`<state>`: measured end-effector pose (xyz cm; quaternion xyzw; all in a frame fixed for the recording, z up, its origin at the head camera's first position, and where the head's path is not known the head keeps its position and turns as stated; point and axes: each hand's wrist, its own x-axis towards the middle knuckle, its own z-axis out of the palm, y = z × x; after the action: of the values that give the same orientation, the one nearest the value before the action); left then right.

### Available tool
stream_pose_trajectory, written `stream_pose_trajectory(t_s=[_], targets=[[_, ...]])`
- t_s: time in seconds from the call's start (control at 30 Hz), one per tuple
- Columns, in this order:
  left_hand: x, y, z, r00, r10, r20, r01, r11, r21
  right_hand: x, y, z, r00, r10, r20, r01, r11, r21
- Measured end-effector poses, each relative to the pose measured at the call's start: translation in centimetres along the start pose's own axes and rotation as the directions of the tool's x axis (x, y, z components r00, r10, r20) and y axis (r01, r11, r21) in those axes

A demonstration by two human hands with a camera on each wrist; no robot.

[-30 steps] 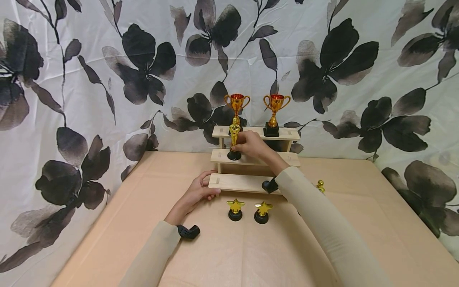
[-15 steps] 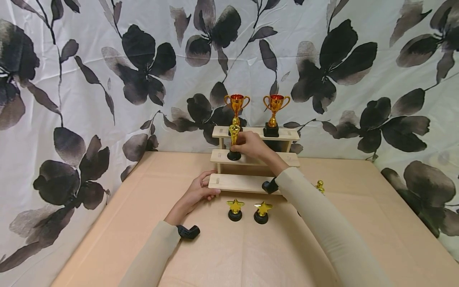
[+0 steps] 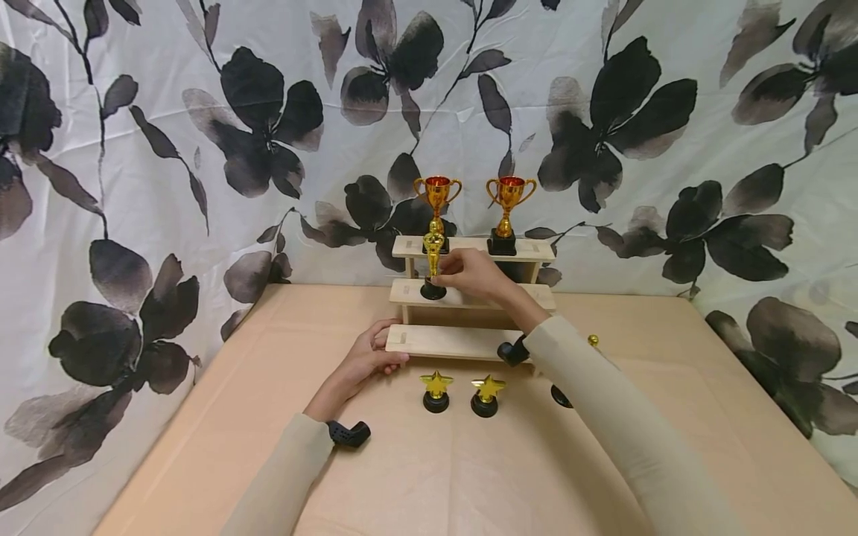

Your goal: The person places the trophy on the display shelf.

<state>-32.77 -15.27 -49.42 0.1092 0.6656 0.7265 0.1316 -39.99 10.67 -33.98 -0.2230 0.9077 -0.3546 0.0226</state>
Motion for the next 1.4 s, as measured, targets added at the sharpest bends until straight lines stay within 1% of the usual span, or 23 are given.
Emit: stream_pose_trajectory(t_s=[0.17, 0.33, 0.53, 0.8, 1.03, 1.33, 1.4], targets=[[0.0, 0.0, 0.0, 1.0, -0.001, -0.005, 0.001, 1.0, 0.007, -1.1, 0.3, -0.5, 0.999, 0.031, -0.022, -0.031, 0.999, -0.011], [0.0, 0.0, 0.0, 1.0, -0.011, -0.008, 0.011, 1.0, 0.007, -2.1, 0.5, -1.0, 0.999, 0.048, -0.019, -0.049, 0.999, -0.019], [-0.1, 0.0, 0.0, 1.0, -0.007, -0.009, 0.007, 1.0, 0.002, -3.6, 0.3, -1.6, 0.997, 0.052, -0.059, -0.052, 0.999, -0.004], [-0.1, 0.0, 0.0, 1.0, -0.005, -0.004, 0.005, 1.0, -0.001, -5.8, 0.2, -2.4, 0.994, 0.053, -0.095, -0.047, 0.997, 0.063], [-0.1, 0.1, 0.1, 1.0, -0.002, 0.002, 0.002, 1.0, 0.001, -8.3, 0.1, -3.2, 0.99, 0.085, -0.111, -0.074, 0.992, 0.098], [-0.1, 0.1, 0.1, 1.0, -0.006, -0.001, 0.006, 1.0, 0.008, -12.1, 1.0, -4.8, 0.986, 0.033, -0.161, -0.003, 0.983, 0.185], [-0.1, 0.1, 0.1, 1.0, -0.008, -0.004, 0.008, 1.0, 0.012, -12.9, 1.1, -5.1, 0.983, 0.023, -0.18, 0.011, 0.983, 0.181]])
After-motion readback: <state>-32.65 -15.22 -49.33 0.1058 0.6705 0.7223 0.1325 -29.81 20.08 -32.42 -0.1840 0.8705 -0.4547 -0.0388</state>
